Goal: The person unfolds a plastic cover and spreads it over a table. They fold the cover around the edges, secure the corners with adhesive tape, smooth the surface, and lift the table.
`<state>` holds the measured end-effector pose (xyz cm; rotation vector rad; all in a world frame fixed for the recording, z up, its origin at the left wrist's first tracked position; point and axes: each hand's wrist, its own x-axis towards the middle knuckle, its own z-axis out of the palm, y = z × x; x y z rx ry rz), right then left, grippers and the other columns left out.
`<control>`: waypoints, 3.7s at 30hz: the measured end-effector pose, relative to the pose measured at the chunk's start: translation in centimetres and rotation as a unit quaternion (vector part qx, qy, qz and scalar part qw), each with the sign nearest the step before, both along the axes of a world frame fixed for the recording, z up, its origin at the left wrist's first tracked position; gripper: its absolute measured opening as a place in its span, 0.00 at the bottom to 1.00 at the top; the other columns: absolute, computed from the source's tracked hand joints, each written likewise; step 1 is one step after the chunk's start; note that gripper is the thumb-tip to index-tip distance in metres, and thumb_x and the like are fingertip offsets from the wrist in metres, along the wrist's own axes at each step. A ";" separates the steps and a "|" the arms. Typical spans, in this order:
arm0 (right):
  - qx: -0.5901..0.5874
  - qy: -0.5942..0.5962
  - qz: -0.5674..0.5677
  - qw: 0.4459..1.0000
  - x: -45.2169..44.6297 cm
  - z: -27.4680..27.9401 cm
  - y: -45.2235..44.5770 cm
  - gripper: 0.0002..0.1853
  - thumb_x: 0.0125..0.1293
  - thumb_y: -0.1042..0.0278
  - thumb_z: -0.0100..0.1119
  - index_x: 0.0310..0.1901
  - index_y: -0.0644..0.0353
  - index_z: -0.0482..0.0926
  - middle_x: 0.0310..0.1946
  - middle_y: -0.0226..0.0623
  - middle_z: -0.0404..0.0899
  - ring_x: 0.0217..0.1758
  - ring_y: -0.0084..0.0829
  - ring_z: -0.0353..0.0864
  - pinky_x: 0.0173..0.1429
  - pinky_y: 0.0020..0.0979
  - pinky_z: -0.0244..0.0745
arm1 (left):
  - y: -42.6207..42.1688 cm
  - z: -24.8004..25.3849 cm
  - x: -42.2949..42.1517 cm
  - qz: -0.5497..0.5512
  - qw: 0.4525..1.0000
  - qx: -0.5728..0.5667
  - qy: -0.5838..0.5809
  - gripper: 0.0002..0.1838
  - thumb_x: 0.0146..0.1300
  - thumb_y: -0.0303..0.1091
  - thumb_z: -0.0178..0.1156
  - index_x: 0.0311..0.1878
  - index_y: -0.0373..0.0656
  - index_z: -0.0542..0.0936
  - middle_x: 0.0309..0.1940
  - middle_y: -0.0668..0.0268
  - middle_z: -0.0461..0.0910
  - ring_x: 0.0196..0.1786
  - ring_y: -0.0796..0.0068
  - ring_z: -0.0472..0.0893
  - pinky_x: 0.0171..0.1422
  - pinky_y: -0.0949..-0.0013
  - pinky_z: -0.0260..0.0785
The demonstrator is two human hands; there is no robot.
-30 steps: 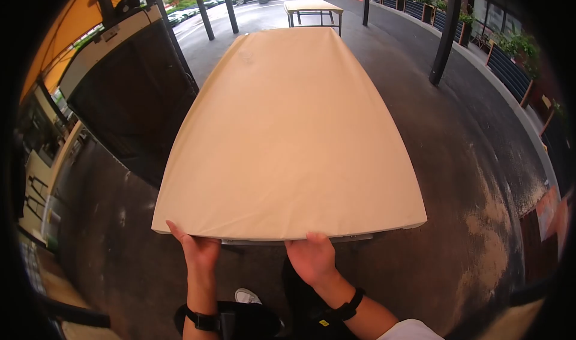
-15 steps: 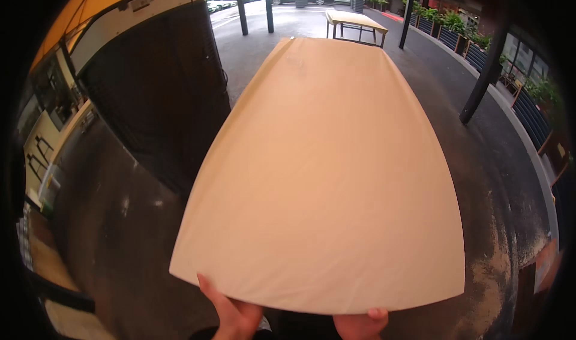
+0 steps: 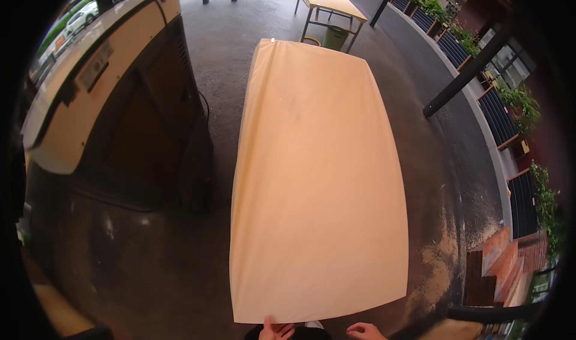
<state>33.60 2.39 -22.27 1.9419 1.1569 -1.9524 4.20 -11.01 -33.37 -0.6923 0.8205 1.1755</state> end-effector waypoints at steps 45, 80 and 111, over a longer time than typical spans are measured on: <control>0.060 -0.051 -0.193 0.978 3.8 7.4 9.2 0.07 0.69 0.75 0.56 0.44 0.67 0.80 0.34 0.39 0.84 0.37 0.30 0.85 0.45 0.30 0.82 | 47.6 15.1 -12.9 -0.385 0.445 0.217 0.779 0.08 0.54 0.18 0.61 0.36 0.41 0.79 0.31 0.59 0.77 0.36 0.58 0.79 0.43 0.61 0.72; 0.297 0.342 -0.245 0.857 4.5 -15.7 -2.5 0.12 0.78 0.64 0.41 0.39 0.62 0.71 0.25 0.33 0.71 0.22 0.17 0.64 0.25 0.21 0.59 | 5.8 -6.3 14.4 -0.416 0.731 0.330 0.428 0.08 0.71 0.31 0.58 0.46 0.42 0.84 0.30 0.72 0.81 0.34 0.86 0.76 0.40 0.79 0.67; 0.586 0.117 -0.083 0.797 12.1 -12.4 1.7 0.09 0.71 0.65 0.59 0.41 0.63 0.80 0.28 0.33 0.77 0.24 0.20 0.76 0.26 0.24 0.71 | 14.8 -3.6 25.8 -0.294 0.582 0.414 0.635 0.12 0.71 0.38 0.56 0.46 0.40 0.82 0.32 0.61 0.83 0.31 0.71 0.82 0.35 0.69 0.71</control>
